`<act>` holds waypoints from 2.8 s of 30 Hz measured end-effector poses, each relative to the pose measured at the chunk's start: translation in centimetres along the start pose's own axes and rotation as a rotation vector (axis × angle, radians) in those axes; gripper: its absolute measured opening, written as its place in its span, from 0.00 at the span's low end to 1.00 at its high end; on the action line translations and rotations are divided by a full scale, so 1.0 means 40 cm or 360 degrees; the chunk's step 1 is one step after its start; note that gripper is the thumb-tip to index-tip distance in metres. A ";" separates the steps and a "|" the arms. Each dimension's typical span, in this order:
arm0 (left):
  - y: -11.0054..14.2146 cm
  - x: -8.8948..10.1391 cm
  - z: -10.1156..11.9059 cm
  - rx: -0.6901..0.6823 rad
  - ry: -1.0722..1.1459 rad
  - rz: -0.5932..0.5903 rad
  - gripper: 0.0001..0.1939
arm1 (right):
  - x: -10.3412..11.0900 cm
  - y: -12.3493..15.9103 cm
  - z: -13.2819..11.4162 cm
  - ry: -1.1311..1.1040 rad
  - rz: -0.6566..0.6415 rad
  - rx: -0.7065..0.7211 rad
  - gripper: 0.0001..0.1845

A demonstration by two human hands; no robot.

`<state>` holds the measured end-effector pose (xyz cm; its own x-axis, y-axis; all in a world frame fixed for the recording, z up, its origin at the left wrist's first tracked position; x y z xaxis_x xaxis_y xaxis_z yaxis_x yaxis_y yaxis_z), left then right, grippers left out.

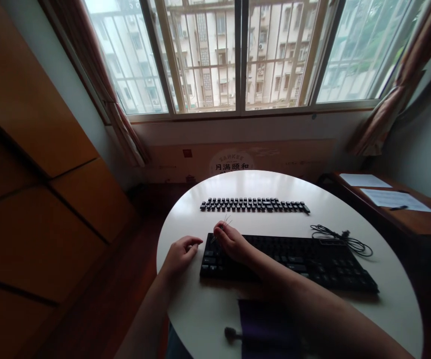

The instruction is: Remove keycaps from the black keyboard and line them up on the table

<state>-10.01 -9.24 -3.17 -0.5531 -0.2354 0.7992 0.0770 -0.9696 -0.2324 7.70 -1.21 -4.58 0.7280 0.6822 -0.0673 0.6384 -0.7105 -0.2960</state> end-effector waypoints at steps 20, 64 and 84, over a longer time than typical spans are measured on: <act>0.012 -0.013 0.018 -0.0188 0.0161 -0.0239 0.10 | -0.021 0.014 -0.039 0.0712 -0.0193 0.0040 0.09; 0.021 -0.007 0.035 -0.0267 0.0172 -0.0202 0.14 | -0.046 0.034 -0.032 0.0946 -0.0311 0.0311 0.14; 0.023 -0.001 0.034 -0.0278 0.0076 -0.0190 0.12 | -0.050 0.034 -0.032 0.1036 -0.0276 0.0373 0.14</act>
<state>-8.78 -10.21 -2.66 -0.5889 -0.1122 0.8004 -0.1339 -0.9631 -0.2336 7.45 -3.77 -3.62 0.6690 0.4884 0.5602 0.7411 -0.4954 -0.4531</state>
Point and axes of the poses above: each hand's wrist, its own y-axis away from the middle knuckle, its own x-axis out of the back of the hand, z = x × y, the point moved 3 cm from there along -y, towards the middle knuckle, and after that the axes turned 12 degrees about -y, right-handed, at the moved point
